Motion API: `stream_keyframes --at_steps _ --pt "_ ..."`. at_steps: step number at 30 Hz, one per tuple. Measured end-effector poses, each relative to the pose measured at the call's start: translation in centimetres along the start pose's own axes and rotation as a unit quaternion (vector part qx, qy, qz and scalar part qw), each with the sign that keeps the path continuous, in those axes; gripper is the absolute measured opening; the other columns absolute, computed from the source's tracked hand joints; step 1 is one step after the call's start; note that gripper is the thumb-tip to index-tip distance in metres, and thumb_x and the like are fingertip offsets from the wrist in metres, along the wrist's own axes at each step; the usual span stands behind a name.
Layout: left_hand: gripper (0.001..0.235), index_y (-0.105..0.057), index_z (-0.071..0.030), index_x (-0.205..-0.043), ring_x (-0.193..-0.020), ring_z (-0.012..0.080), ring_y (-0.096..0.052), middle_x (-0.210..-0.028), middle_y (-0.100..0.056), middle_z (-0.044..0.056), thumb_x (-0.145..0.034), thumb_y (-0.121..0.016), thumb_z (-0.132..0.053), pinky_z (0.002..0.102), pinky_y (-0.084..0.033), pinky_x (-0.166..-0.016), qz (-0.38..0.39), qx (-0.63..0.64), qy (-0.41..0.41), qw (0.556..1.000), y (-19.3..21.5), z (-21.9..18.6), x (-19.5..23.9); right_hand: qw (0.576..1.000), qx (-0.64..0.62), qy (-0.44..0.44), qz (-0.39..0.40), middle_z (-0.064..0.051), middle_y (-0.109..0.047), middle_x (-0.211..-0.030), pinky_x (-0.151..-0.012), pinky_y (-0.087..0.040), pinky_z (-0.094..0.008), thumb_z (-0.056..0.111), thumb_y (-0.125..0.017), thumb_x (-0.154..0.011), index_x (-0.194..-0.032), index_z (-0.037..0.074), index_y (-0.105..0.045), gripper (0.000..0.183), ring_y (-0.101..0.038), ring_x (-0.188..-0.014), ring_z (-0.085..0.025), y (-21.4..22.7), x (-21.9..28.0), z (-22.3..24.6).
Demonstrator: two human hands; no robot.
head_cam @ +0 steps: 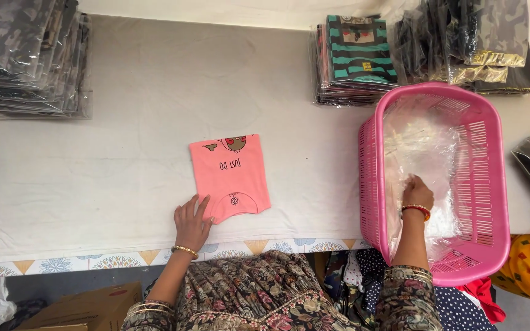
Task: The person folds a striped t-shirt and a pink t-shirt on a white table, then places each folded shirt into a clear plastic bag. The person stacks the packaged shirts on the table.
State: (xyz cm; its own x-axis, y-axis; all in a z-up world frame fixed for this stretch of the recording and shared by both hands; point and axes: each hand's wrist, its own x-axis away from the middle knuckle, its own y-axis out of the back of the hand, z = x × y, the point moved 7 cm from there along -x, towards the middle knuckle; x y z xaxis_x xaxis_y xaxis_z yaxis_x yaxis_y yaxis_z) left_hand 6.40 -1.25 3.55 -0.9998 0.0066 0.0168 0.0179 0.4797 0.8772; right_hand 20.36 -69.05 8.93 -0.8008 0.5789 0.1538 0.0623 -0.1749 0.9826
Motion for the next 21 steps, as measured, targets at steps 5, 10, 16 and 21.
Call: stream_keyframes --at_steps 5,10,16,21 --pt "0.066 -0.046 -0.02 -0.152 -0.135 0.0314 -0.041 -0.15 -0.043 0.014 -0.09 -0.065 -0.031 0.056 -0.023 -0.117 -0.005 0.012 0.01 1.0 0.8 1.0 0.1 0.962 -0.165 0.042 -0.216 -0.01 -0.077 -0.099 -0.074 -0.055 -0.042 0.013 -0.061 -0.107 -0.113 0.013 -0.078 0.019 -0.075 -0.086 -0.027 6.3 2.6 0.8" --pt "0.065 -0.049 -0.021 -0.148 -0.134 0.0315 -0.042 -0.146 -0.046 0.013 -0.087 -0.068 -0.029 0.055 -0.025 -0.116 -0.023 -0.004 0.019 1.0 0.4 1.1 0.1 0.845 -0.118 0.361 -0.376 -0.007 -0.074 -0.093 -0.085 -0.055 -0.044 0.012 -0.079 -0.099 -0.092 0.009 -0.072 0.011 -0.07 -0.091 -0.03 12.0 10.5 9.0" --pt "0.068 -0.049 -0.02 -0.148 -0.131 0.0313 -0.043 -0.147 -0.046 0.013 -0.083 -0.069 -0.022 0.053 -0.027 -0.115 0.0 0.009 0.008 1.0 0.1 0.4 0.0 0.956 -0.078 0.124 -0.253 -0.004 -0.073 -0.091 -0.076 -0.054 -0.041 0.023 -0.084 -0.095 -0.09 0.012 -0.071 0.017 -0.07 -0.083 -0.024 6.1 5.7 0.5" --pt "0.069 -0.047 -0.019 -0.15 -0.131 0.032 -0.043 -0.146 -0.046 0.013 -0.084 -0.069 -0.022 0.052 -0.028 -0.114 0.002 0.005 0.01 1.0 0.0 1.2 0.5 0.984 0.094 -0.031 -0.147 -0.013 -0.071 -0.104 -0.073 -0.054 -0.047 0.009 -0.079 -0.078 -0.106 0.016 -0.075 0.029 -0.068 -0.09 -0.033 4.6 5.1 -2.2"
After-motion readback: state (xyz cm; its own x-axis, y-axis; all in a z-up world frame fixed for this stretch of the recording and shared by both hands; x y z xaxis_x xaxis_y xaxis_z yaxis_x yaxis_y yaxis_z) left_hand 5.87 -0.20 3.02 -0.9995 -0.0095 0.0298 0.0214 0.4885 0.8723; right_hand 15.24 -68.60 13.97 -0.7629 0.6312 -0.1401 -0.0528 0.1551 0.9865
